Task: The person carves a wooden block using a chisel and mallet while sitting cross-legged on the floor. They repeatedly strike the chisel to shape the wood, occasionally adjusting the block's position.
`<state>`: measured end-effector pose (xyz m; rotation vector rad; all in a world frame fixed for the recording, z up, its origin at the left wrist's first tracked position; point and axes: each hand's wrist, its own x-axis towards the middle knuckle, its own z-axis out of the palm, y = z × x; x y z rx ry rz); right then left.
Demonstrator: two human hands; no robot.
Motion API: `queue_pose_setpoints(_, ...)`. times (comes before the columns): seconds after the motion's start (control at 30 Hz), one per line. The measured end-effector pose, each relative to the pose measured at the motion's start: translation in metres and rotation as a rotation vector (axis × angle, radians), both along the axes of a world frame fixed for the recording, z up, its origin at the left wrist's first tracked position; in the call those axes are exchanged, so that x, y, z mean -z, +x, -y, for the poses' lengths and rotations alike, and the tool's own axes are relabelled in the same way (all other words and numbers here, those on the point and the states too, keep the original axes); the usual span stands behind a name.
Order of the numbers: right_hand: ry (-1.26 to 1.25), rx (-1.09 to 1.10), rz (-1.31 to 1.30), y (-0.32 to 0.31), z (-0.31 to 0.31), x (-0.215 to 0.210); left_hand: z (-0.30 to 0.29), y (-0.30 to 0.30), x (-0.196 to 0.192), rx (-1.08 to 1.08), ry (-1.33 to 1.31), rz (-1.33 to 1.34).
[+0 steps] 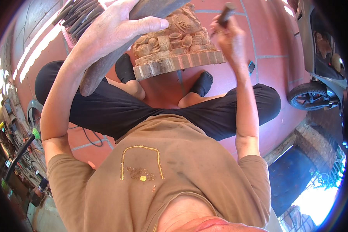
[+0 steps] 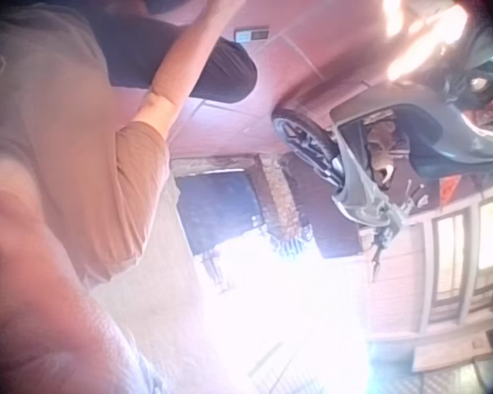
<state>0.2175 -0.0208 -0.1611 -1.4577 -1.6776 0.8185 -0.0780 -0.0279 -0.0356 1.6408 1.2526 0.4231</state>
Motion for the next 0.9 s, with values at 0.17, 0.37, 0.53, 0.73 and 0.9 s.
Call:
queue_pose_setpoints(0.17, -0.035, 0.040, -0.218, 0.022, -0.008, -0.011, -0.002, -0.002, 0.012, 0.023, 0.162, 0.140)
queue_pose_setpoints(0.37, -0.272, -0.093, -0.275, -0.008, 0.011, 0.010, -0.007, 0.003, 0.012, -0.004, 0.073, 0.073)
queue_pose_setpoints(0.53, -0.302, -0.072, -0.235, -0.009, 0.016, 0.018, -0.005, 0.002, 0.015, 0.049, 0.176, 0.079)
queue_pose_setpoints(0.73, -0.336, -0.098, -0.307, -0.002, 0.012, 0.021, -0.004, 0.005, 0.009, 0.010, 0.096, 0.038)
queue_pose_setpoints(0.9, -0.380, -0.111, -0.388, 0.007, 0.007, 0.027, -0.003, 0.006, 0.011, 0.048, 0.145, 0.105)
